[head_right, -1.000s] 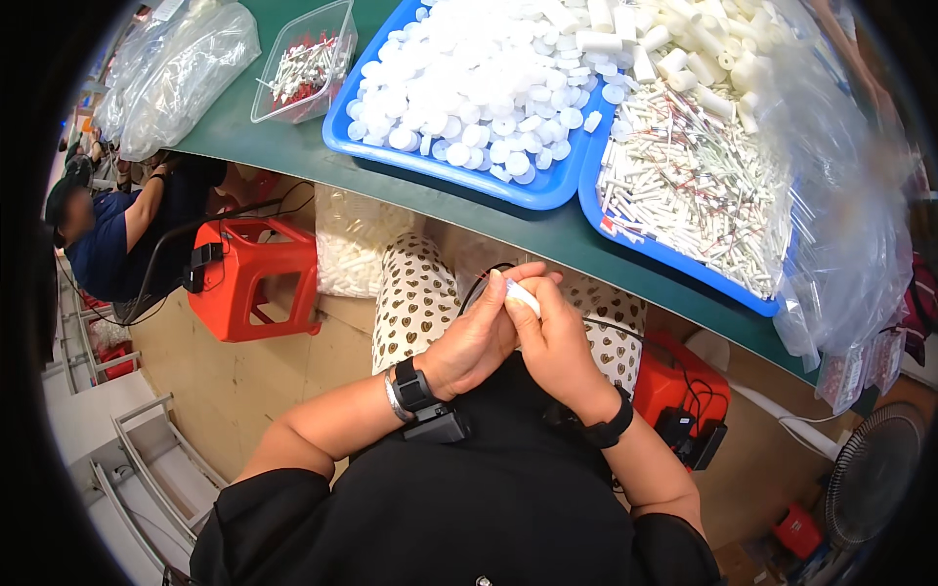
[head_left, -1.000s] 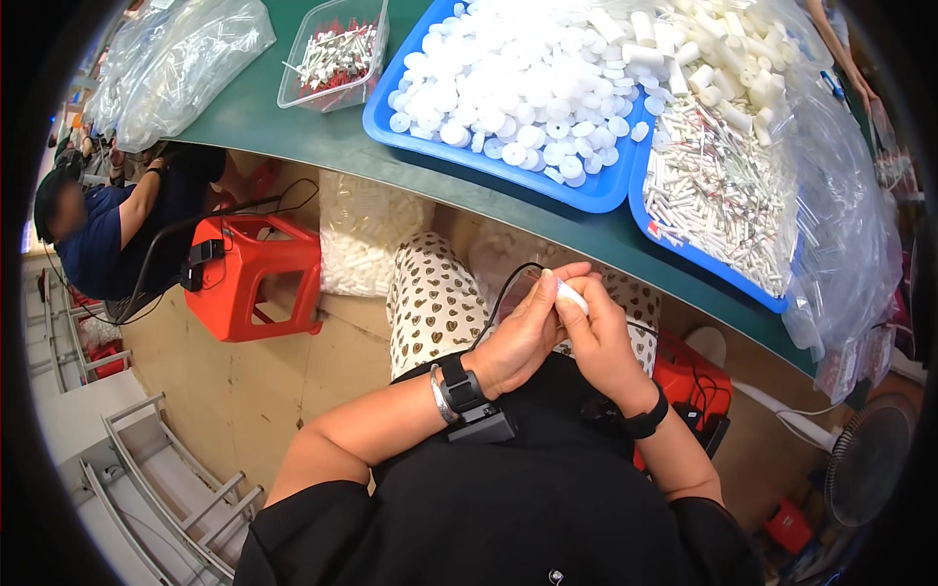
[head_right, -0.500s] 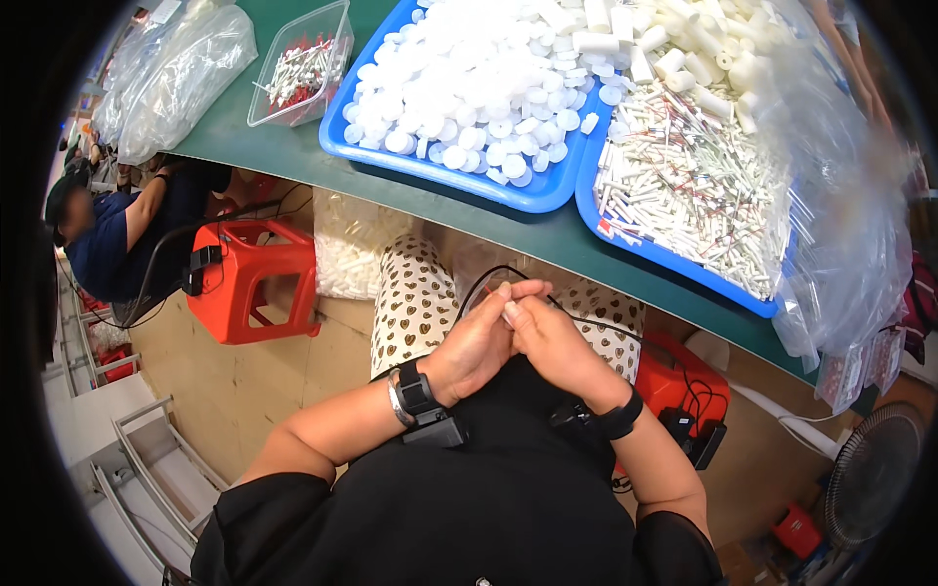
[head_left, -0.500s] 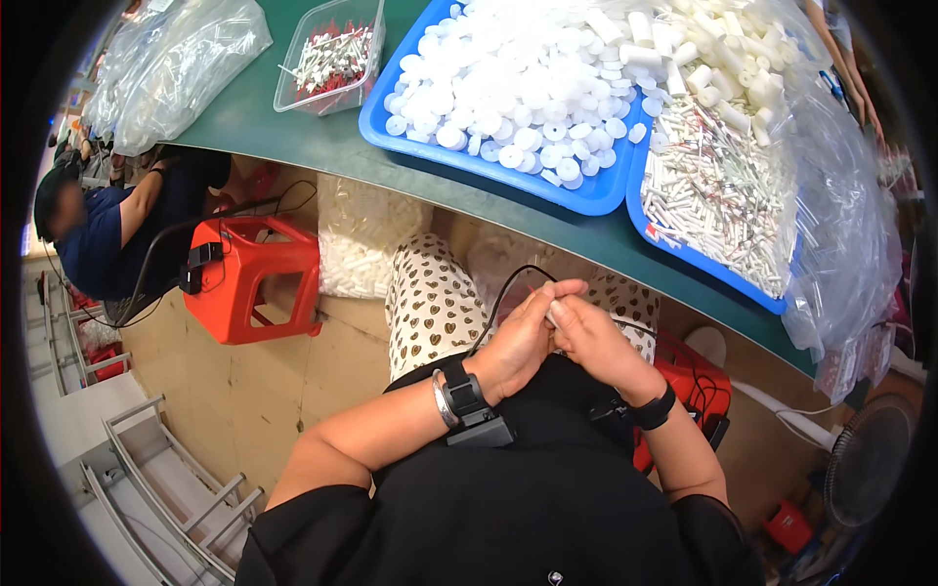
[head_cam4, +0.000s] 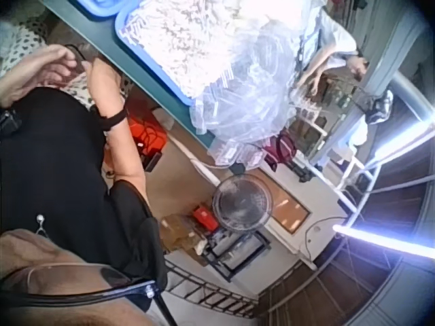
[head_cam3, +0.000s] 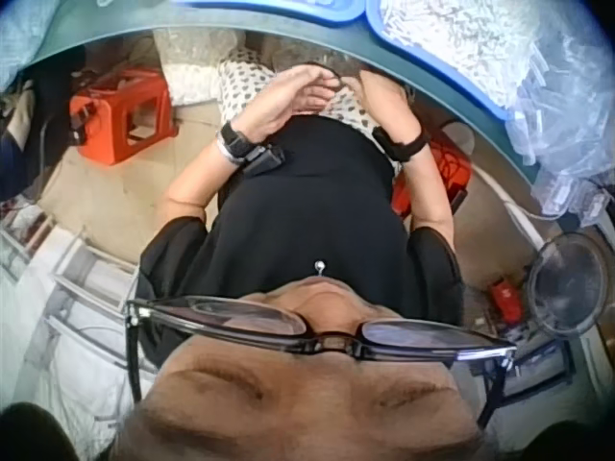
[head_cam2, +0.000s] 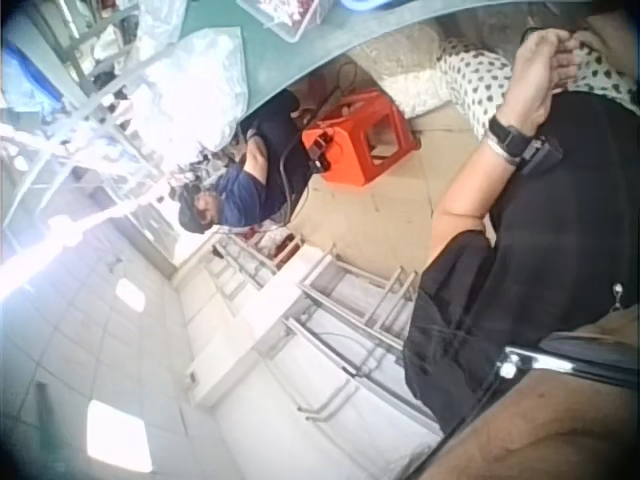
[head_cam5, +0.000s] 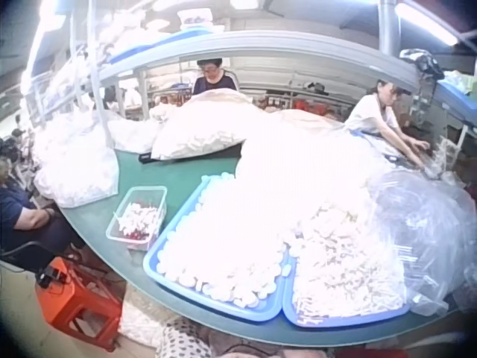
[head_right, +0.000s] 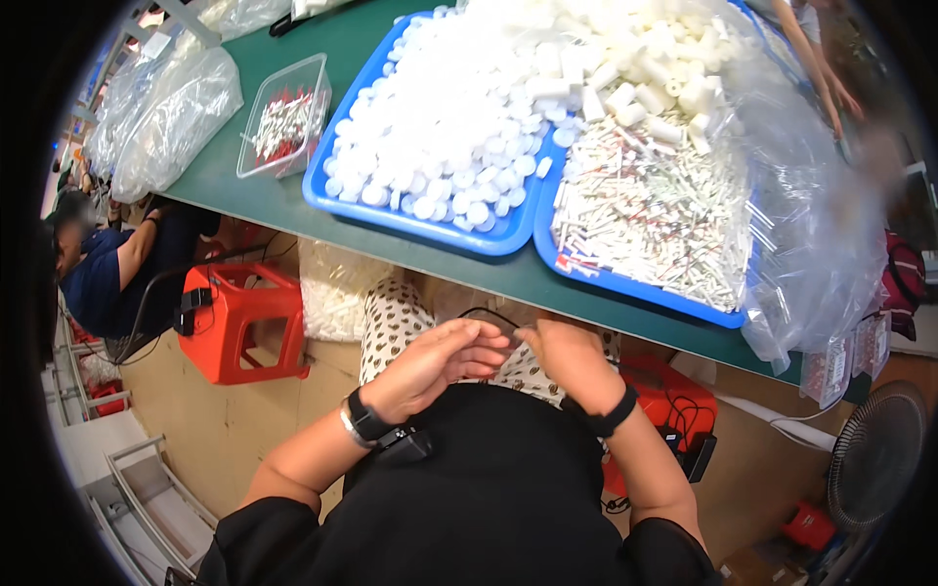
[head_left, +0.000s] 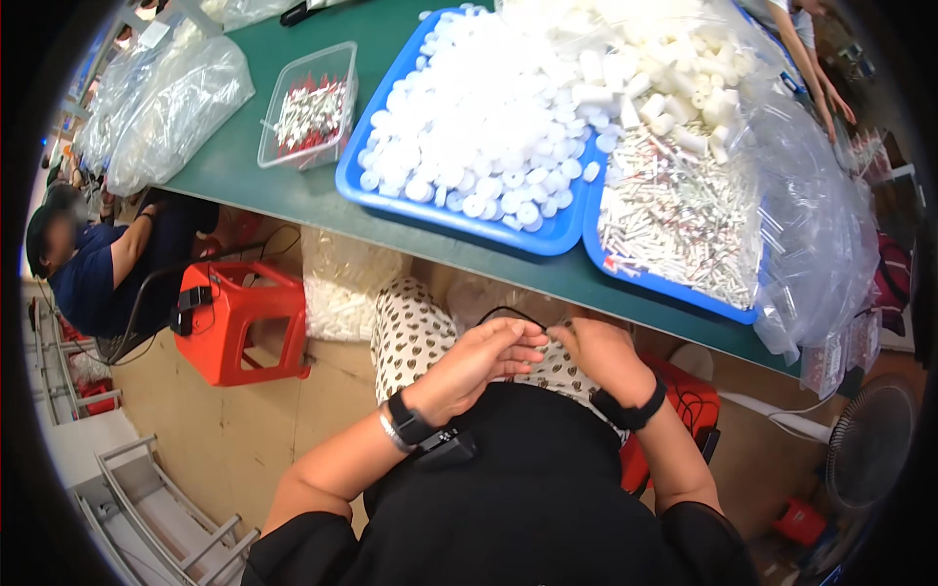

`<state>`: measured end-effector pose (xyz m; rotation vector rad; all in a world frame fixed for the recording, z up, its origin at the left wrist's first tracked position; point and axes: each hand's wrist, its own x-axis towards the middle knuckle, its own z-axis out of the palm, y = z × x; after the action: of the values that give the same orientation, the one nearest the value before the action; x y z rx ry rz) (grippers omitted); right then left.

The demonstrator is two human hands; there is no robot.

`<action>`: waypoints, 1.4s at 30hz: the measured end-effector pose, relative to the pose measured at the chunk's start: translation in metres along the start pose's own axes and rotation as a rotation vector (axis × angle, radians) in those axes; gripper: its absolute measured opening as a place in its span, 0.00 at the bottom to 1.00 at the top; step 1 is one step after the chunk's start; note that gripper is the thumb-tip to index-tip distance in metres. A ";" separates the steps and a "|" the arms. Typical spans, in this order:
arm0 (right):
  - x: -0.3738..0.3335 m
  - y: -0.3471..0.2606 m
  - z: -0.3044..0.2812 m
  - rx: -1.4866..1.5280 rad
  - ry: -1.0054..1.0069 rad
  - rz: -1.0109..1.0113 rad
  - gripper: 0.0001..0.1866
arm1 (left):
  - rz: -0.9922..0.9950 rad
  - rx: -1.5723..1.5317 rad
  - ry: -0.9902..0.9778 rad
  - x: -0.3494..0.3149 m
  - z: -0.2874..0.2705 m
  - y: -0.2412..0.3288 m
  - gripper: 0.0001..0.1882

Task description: The person repeatedly picks small white plastic caps and cylindrical components from blue trays on a table, inserts the components into the caps, and places the assembled units into a clear plastic container. The process is continuous and repetitive throughout the clip.

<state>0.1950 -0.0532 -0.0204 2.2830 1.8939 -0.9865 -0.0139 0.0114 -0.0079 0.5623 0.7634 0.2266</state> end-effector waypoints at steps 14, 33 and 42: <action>0.011 0.005 -0.127 -0.331 0.906 -0.202 0.03 | 1.280 1.386 0.383 0.046 0.039 0.115 0.16; -0.015 0.004 -0.107 0.651 0.901 -0.187 0.07 | 1.314 1.151 0.363 0.070 0.037 0.117 0.07; -0.036 -0.033 -0.103 0.298 0.863 -0.486 0.05 | 0.491 -0.084 -0.078 0.018 0.044 0.079 0.07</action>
<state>0.2096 -0.0354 0.0913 2.7646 2.8919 -0.2701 0.0306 0.0663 0.0509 0.6696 0.5273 0.6830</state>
